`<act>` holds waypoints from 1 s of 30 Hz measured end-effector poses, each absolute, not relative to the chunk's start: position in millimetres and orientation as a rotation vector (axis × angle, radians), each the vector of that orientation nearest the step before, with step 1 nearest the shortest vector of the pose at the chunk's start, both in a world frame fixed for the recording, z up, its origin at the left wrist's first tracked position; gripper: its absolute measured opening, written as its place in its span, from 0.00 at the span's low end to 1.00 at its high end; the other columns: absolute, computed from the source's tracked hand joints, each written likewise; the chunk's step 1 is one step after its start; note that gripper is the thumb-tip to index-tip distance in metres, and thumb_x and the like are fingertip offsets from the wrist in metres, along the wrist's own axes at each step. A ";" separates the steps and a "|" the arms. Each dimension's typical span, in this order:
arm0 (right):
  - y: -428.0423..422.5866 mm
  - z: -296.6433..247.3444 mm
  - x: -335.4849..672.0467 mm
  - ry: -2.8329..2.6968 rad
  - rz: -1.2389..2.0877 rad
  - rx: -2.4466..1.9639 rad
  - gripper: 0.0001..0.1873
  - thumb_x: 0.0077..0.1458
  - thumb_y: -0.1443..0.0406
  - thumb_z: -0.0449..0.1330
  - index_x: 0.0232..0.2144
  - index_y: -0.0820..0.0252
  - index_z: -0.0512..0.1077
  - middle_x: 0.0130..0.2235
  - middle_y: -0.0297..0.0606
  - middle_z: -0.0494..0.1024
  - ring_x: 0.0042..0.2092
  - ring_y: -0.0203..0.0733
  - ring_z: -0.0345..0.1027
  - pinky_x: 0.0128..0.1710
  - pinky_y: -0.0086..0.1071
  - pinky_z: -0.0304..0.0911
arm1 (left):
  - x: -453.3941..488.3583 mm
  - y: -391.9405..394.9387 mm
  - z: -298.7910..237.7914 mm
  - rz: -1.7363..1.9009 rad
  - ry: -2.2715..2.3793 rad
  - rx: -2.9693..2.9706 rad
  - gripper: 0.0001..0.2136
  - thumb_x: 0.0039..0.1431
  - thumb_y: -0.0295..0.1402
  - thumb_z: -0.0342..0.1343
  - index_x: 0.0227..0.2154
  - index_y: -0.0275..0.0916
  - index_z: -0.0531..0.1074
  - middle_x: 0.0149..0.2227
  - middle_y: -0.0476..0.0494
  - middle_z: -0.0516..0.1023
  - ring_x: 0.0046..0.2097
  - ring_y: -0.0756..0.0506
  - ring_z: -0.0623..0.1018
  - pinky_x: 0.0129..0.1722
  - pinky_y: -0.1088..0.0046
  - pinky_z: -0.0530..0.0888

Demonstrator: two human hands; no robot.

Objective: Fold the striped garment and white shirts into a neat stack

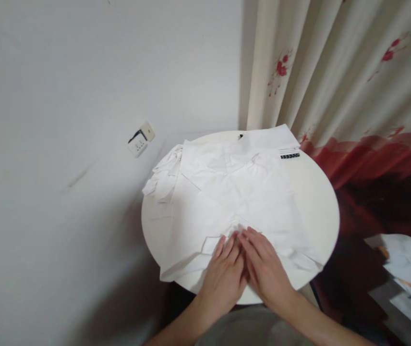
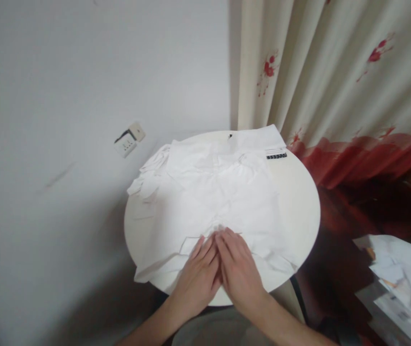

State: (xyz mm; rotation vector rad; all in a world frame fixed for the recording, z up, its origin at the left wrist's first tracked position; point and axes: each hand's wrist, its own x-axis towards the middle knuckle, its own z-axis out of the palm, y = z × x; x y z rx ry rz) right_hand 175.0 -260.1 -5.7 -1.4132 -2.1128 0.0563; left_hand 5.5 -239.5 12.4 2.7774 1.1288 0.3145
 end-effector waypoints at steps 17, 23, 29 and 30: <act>-269.0 -0.7 209.0 -2.350 0.072 -1.444 0.38 0.69 0.57 0.52 0.73 0.61 0.42 0.71 0.48 0.52 0.72 0.51 0.42 0.69 0.55 0.48 | -42.7 -247.4 1.7 0.244 1.352 2.821 0.32 0.71 0.38 0.46 0.72 0.37 0.43 0.72 0.39 0.51 0.73 0.39 0.51 0.70 0.50 0.56; -269.1 -4.4 211.9 -2.377 0.053 -1.450 0.39 0.69 0.56 0.51 0.73 0.61 0.41 0.72 0.47 0.50 0.73 0.51 0.40 0.69 0.56 0.48 | -78.6 -260.3 -0.3 0.227 1.474 2.806 0.35 0.69 0.35 0.48 0.73 0.37 0.38 0.73 0.37 0.50 0.72 0.39 0.53 0.69 0.51 0.58; -271.2 -7.2 211.1 -2.325 0.024 -1.478 0.39 0.69 0.56 0.52 0.73 0.63 0.40 0.72 0.51 0.51 0.73 0.53 0.41 0.69 0.57 0.48 | -94.3 -268.7 -6.6 0.283 1.558 2.772 0.36 0.69 0.33 0.47 0.73 0.38 0.34 0.72 0.35 0.52 0.72 0.38 0.55 0.67 0.50 0.62; -272.5 -6.7 210.4 -2.301 0.009 -1.493 0.40 0.68 0.55 0.52 0.73 0.63 0.39 0.72 0.52 0.50 0.73 0.54 0.41 0.68 0.58 0.49 | -93.3 -269.8 -7.0 0.311 1.572 2.767 0.36 0.69 0.32 0.47 0.73 0.38 0.34 0.72 0.35 0.52 0.72 0.38 0.55 0.67 0.50 0.62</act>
